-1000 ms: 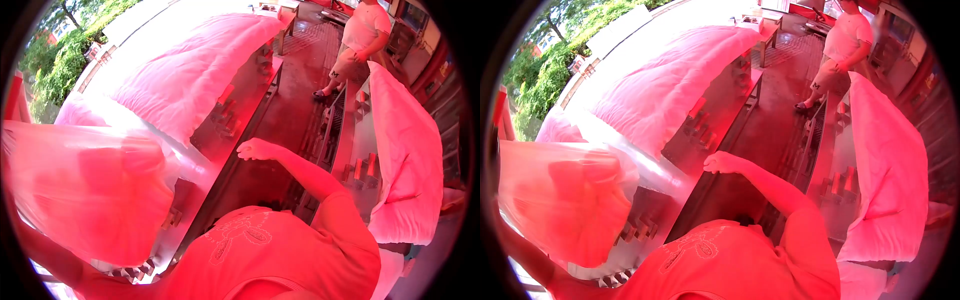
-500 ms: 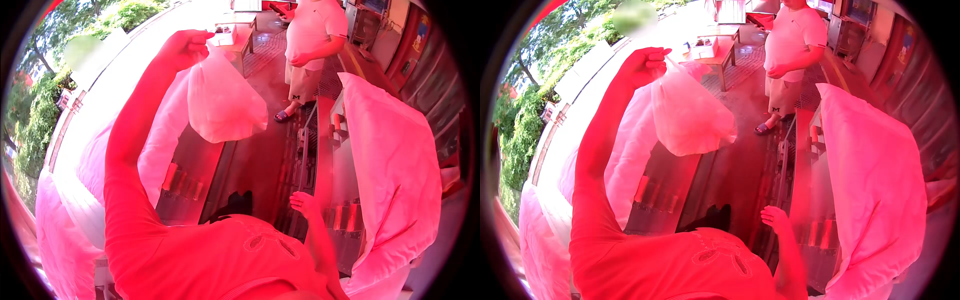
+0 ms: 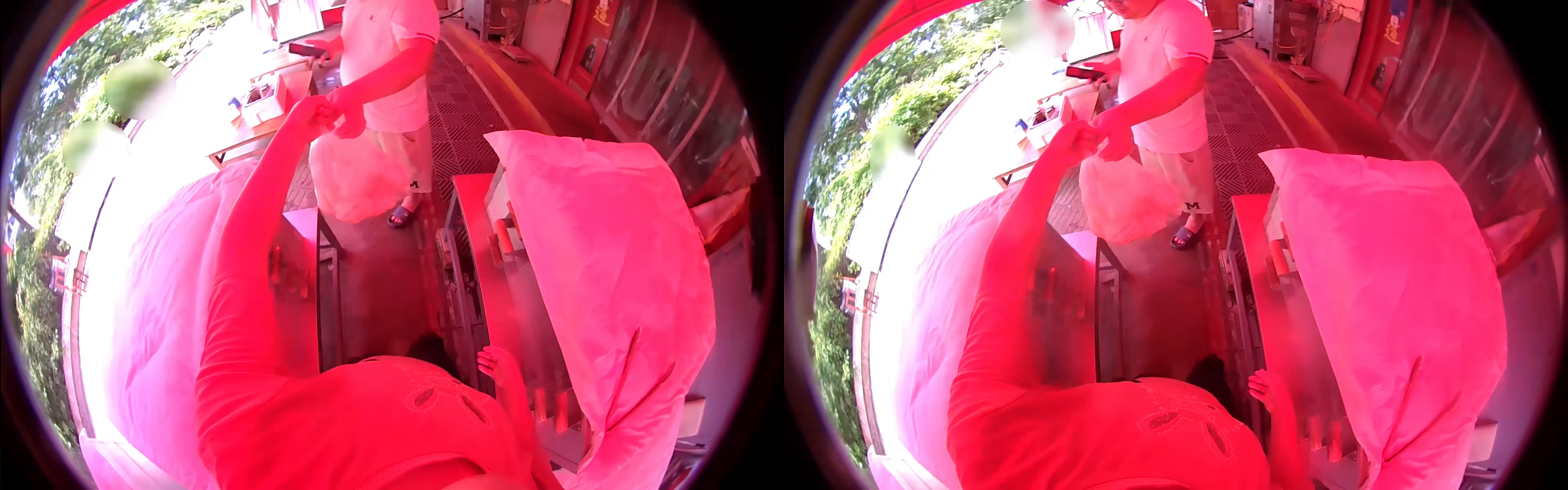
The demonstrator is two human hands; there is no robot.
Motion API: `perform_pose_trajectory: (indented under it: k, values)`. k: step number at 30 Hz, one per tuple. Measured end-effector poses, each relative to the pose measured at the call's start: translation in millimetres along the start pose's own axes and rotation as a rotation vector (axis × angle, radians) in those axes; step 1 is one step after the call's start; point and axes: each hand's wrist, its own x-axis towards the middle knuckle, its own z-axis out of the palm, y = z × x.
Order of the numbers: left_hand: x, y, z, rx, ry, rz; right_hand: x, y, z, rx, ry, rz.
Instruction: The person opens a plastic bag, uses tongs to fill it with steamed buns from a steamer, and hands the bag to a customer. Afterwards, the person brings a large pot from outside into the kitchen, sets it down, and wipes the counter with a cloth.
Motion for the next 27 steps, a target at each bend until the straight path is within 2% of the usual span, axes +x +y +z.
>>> perform_pose_trajectory:
  k: [1,3,4,5,6,9,11,12,13,14,15,16,17,18,19,20,21,22,24,25,27]
  values:
    - [17.2,-3.2,-4.7,0.199,0.246,0.084,6.4,0.3,-4.2,-0.013,0.04,-0.032]
    - [60.9,5.9,-51.9,0.186,0.215,0.081,24.7,-16.2,2.9,-0.013,0.114,-0.064]
    - [66.2,7.4,-48.2,0.222,0.286,0.143,30.1,-24.6,5.9,-0.022,0.138,-0.041]
    - [86.8,13.5,-83.3,0.174,0.222,0.149,33.7,-32.2,10.6,-0.052,0.133,-0.054]
    - [103.8,19.9,-122.2,0.234,0.281,0.183,37.1,-37.2,17.1,-0.089,0.127,-0.061]
    - [157.9,51.9,-214.0,0.166,0.242,0.287,55.4,-50.5,29.2,-0.126,0.142,-0.037]
    - [177.2,75.4,-232.5,0.475,0.482,0.243,45.3,-70.0,43.4,-0.174,0.142,-0.068]
    - [177.4,80.2,-215.6,0.794,0.623,0.287,40.2,-76.2,50.8,-0.209,0.139,-0.112]
    - [175.8,82.8,-190.7,1.248,0.812,0.302,34.4,-80.2,54.2,-0.249,0.138,-0.157]
    - [155.2,69.8,-115.7,1.757,1.053,0.249,30.0,-80.0,55.8,-0.282,0.18,-0.217]
    - [134.5,58.8,-54.7,2.049,1.156,0.325,26.1,-79.5,58.4,-0.323,0.221,-0.277]
    - [161.2,67.7,-125.0,2.452,1.093,0.772,21.5,-80.5,59.4,-0.366,0.262,-0.334]
    - [188.0,59.2,-144.9,2.158,0.666,1.579,-5.9,-94.9,66.7,-0.292,0.26,-0.421]
    - [201.0,32.0,-136.1,1.99,0.604,1.36,-45.1,-115.1,75.3,-0.224,0.257,-0.507]
    - [213.4,1.2,-119.4,1.984,0.39,1.384,-76.0,-129.2,76.0,-0.183,0.375,-0.534]
    - [214.3,-41.9,-88.7,1.709,0.266,0.933,-102.7,-140.2,70.5,-0.146,0.487,-0.557]
    - [270.6,-80.3,-144.0,1.714,-0.099,1.129,-122.2,-141.7,47.9,-0.05,0.647,-0.681]
    - [257.4,-130.0,-91.8,1.599,-0.139,0.81,-141.7,-143.1,25.6,0.026,0.807,-0.808]
    - [235.2,-215.9,-11.2,1.494,-0.346,0.493,-179.5,-136.0,-53.2,-0.014,1.275,-0.992]
    - [229.5,-247.5,14.6,1.453,-0.45,0.404,-206.5,-131.7,-80.1,-0.049,1.514,-0.933]
    - [225.9,-294.8,54.4,1.343,-0.607,0.414,-226.9,-88.7,-166.8,-0.66,1.996,-0.6]
